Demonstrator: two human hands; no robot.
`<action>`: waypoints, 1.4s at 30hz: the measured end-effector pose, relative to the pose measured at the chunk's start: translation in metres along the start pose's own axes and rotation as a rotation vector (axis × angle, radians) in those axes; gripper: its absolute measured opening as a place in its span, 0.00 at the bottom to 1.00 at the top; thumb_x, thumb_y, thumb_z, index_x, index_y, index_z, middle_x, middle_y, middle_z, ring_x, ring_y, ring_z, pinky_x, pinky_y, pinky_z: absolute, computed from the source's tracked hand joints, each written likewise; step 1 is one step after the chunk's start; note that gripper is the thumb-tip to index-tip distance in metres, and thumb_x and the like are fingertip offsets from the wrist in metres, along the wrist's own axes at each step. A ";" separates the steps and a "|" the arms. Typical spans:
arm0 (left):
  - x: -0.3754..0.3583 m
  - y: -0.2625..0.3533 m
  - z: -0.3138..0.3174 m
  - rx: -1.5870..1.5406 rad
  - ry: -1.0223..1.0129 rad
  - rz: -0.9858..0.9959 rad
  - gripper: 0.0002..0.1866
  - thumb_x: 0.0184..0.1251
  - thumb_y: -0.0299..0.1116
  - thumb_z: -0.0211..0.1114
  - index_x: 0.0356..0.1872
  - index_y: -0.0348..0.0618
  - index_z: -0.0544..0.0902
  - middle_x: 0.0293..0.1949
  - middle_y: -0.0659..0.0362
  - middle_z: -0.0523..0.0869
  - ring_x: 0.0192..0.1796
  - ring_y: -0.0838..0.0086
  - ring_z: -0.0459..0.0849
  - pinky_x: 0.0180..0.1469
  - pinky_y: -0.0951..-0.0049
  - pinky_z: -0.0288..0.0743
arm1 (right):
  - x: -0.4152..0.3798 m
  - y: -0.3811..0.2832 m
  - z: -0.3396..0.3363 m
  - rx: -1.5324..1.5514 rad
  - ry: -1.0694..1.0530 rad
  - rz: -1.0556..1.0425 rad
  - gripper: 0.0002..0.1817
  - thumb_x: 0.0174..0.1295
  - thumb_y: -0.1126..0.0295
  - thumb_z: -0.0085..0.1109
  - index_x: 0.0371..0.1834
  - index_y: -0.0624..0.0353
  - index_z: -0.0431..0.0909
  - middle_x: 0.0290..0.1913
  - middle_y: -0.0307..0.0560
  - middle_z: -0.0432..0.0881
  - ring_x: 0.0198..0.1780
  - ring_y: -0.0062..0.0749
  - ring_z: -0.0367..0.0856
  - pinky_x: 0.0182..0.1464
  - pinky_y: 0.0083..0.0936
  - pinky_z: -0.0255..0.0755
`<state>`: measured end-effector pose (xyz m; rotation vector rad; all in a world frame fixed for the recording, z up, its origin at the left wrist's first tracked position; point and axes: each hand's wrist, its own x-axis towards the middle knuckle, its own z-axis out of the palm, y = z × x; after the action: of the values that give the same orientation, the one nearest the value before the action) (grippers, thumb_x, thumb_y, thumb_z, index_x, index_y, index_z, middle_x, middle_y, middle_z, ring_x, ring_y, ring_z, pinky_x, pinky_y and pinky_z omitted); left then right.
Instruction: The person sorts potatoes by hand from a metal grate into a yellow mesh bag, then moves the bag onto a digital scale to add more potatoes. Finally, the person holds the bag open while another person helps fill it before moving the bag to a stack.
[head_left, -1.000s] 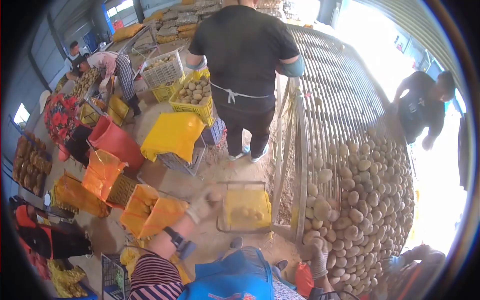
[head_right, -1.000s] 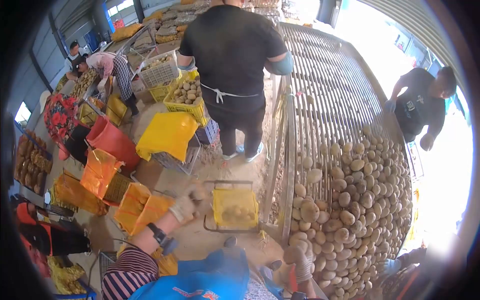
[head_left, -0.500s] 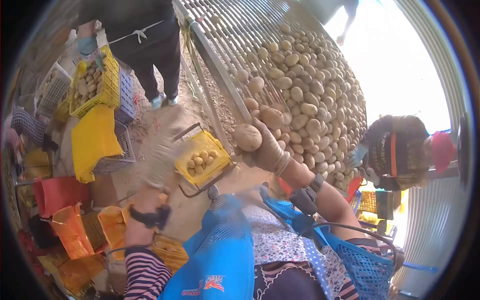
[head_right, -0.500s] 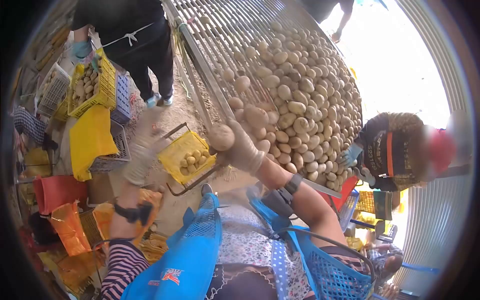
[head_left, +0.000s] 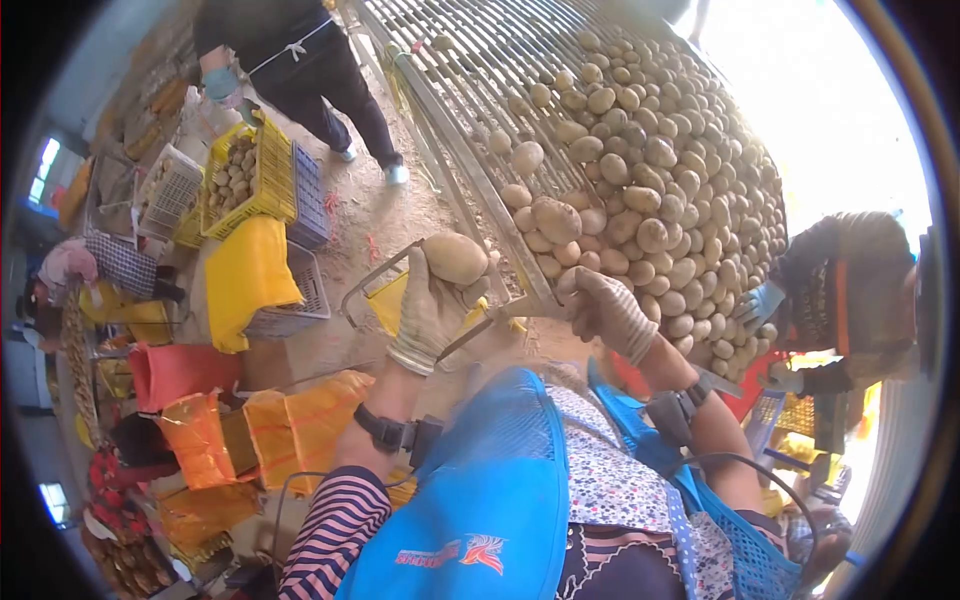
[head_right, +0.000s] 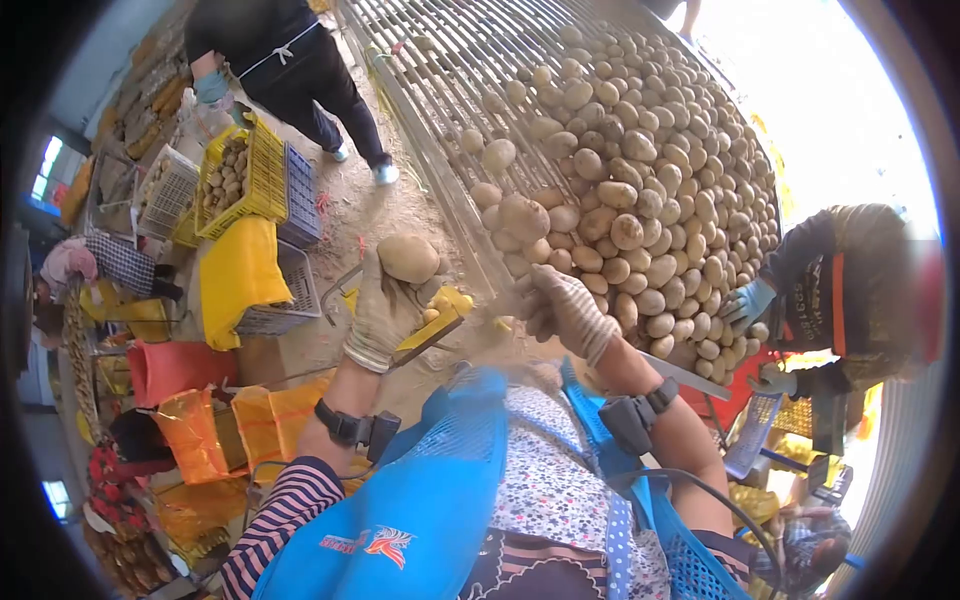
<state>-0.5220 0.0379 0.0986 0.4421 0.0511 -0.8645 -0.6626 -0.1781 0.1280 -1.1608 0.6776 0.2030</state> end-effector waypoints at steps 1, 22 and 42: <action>0.001 -0.001 -0.004 0.042 -0.013 0.019 0.33 0.67 0.59 0.56 0.57 0.37 0.72 0.52 0.49 0.80 0.55 0.58 0.82 0.48 0.64 0.86 | 0.000 0.005 -0.008 0.003 -0.023 0.000 0.22 0.65 0.47 0.52 0.38 0.57 0.79 0.25 0.41 0.80 0.19 0.27 0.78 0.17 0.21 0.68; 0.137 -0.056 0.013 2.003 -0.370 0.590 0.42 0.48 0.28 0.73 0.68 0.45 0.65 0.63 0.52 0.73 0.68 0.56 0.68 0.72 0.61 0.57 | 0.000 0.052 -0.125 -0.126 0.537 -0.420 0.12 0.68 0.66 0.55 0.51 0.56 0.77 0.34 0.37 0.78 0.31 0.17 0.76 0.32 0.15 0.72; 0.183 -0.182 0.078 1.149 0.423 0.120 0.17 0.69 0.30 0.62 0.57 0.37 0.77 0.52 0.57 0.81 0.48 0.78 0.80 0.49 0.80 0.76 | 0.100 -0.033 -0.205 -0.760 0.263 -0.355 0.40 0.50 0.45 0.67 0.62 0.57 0.65 0.36 0.62 0.83 0.38 0.57 0.83 0.39 0.44 0.76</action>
<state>-0.5482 -0.2287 0.0644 1.6833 -0.0924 -0.5979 -0.6472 -0.3934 0.0481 -2.0417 0.6238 -0.0043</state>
